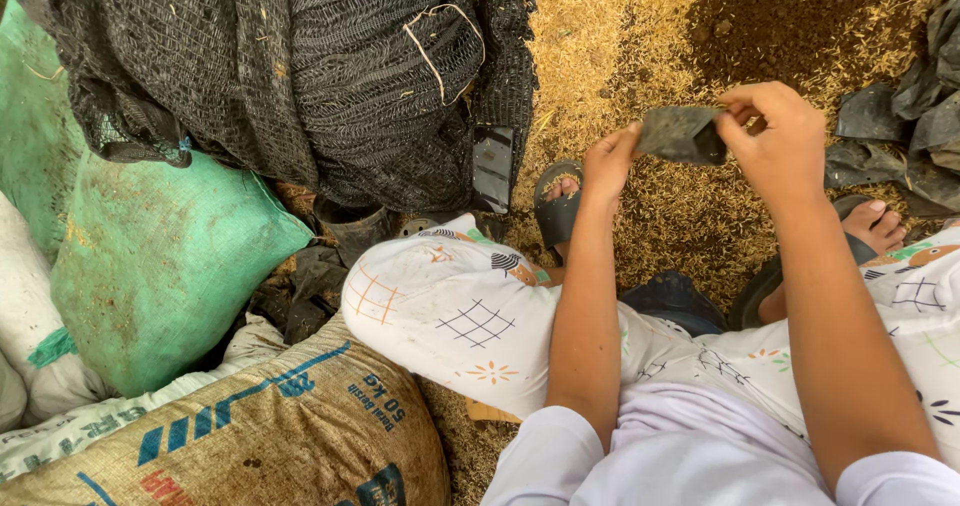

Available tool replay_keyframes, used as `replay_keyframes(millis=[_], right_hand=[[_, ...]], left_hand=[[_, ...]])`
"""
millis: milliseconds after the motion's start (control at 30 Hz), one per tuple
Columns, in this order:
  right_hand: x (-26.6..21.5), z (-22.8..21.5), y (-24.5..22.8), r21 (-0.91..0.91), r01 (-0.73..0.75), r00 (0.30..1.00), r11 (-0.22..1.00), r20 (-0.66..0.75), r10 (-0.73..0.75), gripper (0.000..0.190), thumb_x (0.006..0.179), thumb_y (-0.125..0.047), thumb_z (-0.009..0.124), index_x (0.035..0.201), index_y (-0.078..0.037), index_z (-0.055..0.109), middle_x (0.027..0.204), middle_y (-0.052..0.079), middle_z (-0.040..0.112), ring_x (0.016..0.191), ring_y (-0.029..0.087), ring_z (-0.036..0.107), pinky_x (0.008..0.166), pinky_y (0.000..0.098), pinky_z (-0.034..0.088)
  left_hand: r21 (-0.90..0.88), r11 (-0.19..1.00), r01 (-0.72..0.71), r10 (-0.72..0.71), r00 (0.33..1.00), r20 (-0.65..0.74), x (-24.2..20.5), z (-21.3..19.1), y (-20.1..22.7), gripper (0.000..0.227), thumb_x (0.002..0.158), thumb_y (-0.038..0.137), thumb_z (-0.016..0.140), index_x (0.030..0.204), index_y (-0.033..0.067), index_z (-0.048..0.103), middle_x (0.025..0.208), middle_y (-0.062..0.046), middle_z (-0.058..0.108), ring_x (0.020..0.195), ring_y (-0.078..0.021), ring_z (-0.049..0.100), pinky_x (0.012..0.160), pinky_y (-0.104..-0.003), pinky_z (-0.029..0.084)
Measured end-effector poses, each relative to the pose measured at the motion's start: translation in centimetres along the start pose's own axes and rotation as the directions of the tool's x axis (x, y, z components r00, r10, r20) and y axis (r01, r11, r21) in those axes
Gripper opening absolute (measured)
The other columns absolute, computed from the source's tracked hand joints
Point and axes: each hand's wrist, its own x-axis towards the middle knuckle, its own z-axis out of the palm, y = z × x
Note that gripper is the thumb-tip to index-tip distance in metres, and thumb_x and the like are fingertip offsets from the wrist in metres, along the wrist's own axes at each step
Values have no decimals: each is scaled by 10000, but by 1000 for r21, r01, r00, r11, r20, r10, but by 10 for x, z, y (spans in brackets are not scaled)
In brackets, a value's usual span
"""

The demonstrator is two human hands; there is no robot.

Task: The person scoops loose granular material from a pile on the floor and packs it into small dark pouches. They fold and seal each pouch, then place it into a white plastic crate. The process repeats continuously throughout the clip.

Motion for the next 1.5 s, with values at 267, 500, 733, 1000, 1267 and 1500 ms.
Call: replay_keyframes(millis=[267,500,733,1000,1267,1500], right_hand=[[-14,35,62,-107,-59,987,993,146,74,138,960,-44,782,1087,-3,747,996,129,713,900,205,706,799,312,569],[-19,54,99,118,-292,932,949,260,254,158,985,-68,747,1123,8,730,1024,68,724,905,143,679,822,283,563],[-53,88,119,169,-380,902,910,284,324,551,1046,-234,718,1498,-5,501,1471,196,585,1304,247,617,1055,382,538],[-123,124,147,-614,163,777,772,562,283,1259,759,-722,653,1636,29,150,1719,198,141,1597,332,131,1284,482,177],[-26,157,178,-487,72,881,871,441,174,1248,778,-619,770,1653,85,226,1727,285,232,1632,385,188,1335,513,220],[72,201,129,-273,166,762,948,645,52,1211,624,-547,802,1647,-55,380,1645,188,421,1536,319,343,1298,454,287]], left_hand=[[603,565,-563,609,778,155,-59,20,71,401,820,313,806,1088,122,577,1208,-89,589,1109,-320,630,938,-457,512],[706,448,-548,577,781,240,-58,13,65,173,856,69,744,857,238,709,1356,-13,637,971,-216,688,928,-387,533],[771,515,-375,577,817,11,-41,-6,53,294,884,23,682,1147,127,762,1210,-60,750,1034,-228,727,1001,-440,552],[613,685,-394,669,675,-313,-47,-34,105,287,973,-5,638,1252,-20,705,1267,-192,724,1158,-296,716,1013,-395,582],[476,859,-188,428,773,-467,-33,-43,130,291,970,76,613,1241,21,704,1304,-127,697,1144,-297,702,996,-433,544],[686,723,-85,520,719,-460,-6,-47,122,275,950,76,652,1210,22,725,1297,-120,710,1192,-299,668,1195,-519,342]])
